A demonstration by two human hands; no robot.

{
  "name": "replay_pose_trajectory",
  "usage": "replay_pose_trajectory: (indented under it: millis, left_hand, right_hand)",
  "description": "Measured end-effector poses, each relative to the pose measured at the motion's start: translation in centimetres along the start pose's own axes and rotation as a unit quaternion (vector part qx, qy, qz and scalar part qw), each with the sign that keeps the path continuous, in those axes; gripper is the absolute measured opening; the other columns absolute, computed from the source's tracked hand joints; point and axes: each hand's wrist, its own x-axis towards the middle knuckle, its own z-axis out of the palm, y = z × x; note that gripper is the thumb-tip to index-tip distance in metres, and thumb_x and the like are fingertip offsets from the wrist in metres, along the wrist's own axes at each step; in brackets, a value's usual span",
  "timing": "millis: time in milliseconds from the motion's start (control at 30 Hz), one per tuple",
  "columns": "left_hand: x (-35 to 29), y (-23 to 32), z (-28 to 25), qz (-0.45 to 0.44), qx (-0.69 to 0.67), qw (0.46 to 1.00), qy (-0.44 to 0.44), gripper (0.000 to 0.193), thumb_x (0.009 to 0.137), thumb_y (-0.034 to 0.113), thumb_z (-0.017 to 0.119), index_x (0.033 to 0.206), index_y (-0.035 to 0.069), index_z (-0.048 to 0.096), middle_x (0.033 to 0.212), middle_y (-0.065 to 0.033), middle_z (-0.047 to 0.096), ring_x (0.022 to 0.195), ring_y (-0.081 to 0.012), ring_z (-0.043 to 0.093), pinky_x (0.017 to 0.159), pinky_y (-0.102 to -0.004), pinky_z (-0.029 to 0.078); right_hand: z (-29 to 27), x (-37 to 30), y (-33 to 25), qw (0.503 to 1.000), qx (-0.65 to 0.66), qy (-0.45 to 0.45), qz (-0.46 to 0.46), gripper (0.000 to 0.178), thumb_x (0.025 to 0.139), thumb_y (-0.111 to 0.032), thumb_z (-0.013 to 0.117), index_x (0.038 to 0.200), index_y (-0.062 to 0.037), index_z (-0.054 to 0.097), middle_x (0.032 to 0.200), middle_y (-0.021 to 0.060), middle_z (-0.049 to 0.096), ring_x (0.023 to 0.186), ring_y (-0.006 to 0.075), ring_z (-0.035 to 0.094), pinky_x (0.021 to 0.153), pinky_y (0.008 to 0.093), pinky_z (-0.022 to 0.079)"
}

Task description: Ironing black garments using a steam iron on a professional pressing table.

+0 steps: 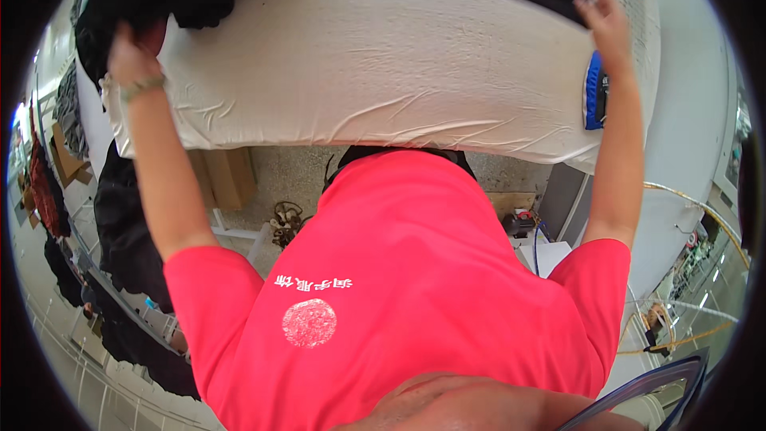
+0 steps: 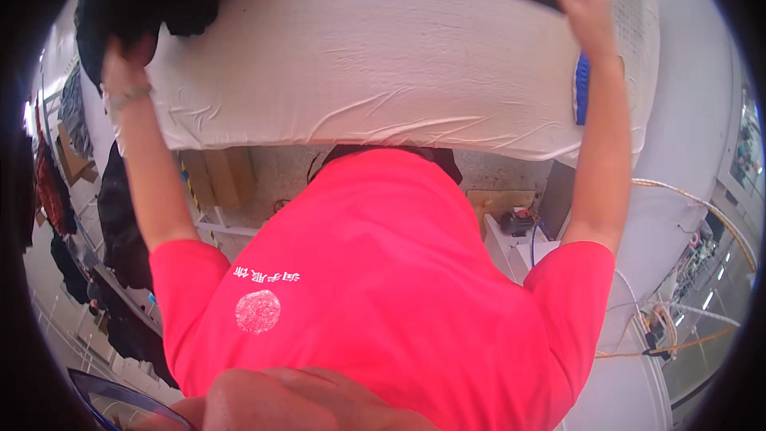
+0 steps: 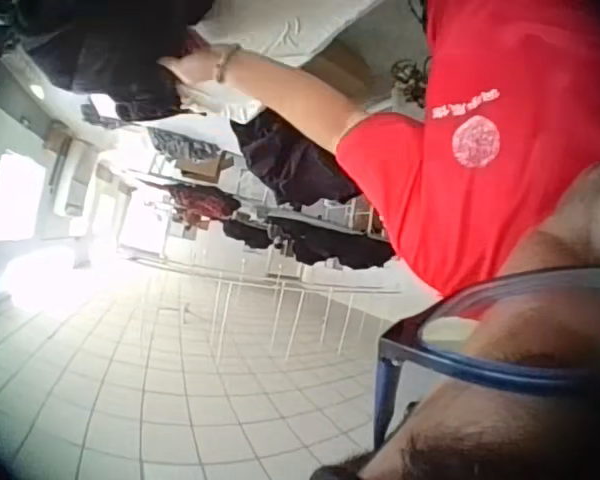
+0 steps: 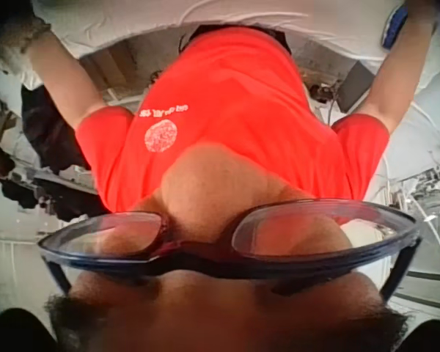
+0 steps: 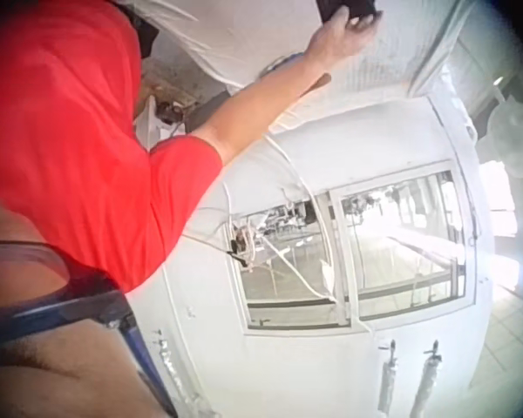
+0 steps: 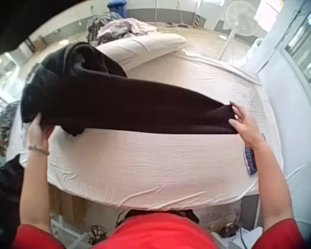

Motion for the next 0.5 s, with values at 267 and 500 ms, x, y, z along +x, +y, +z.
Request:
replay_pose_trajectory:
  millis: [267, 500]
  left_hand:
    - [-18.0, -15.1, -6.2, -0.258, 0.009, 0.959, 0.115, 0.037, 0.095, 0.026, 0.071, 0.117, -0.002, 0.061, 0.103, -0.0162, 0.069, 0.081, -0.0292, 0.070, 0.069, -0.0409, 0.064]
    - [-17.1, -12.9, -4.6, -0.255, 0.131, 0.955, 0.071, 0.031, 0.094, 0.021, 0.073, 0.111, -0.002, 0.061, 0.102, -0.0164, 0.069, 0.075, -0.0255, 0.070, 0.068, -0.0381, 0.063]
  right_hand:
    - [5.1, -12.8, 9.2, 0.958, 0.146, -0.044, 0.243, 0.057, 0.093, -0.020, 0.073, 0.142, 0.0015, 0.053, 0.131, 0.0132, 0.064, 0.115, 0.0205, 0.063, 0.098, 0.0316, 0.049]
    - [6.1, -11.0, 9.6, 0.912, 0.080, -0.117, 0.386, 0.067, 0.088, -0.036, 0.078, 0.131, 0.0103, 0.057, 0.107, 0.0117, 0.072, 0.093, 0.0143, 0.067, 0.079, 0.0282, 0.053]
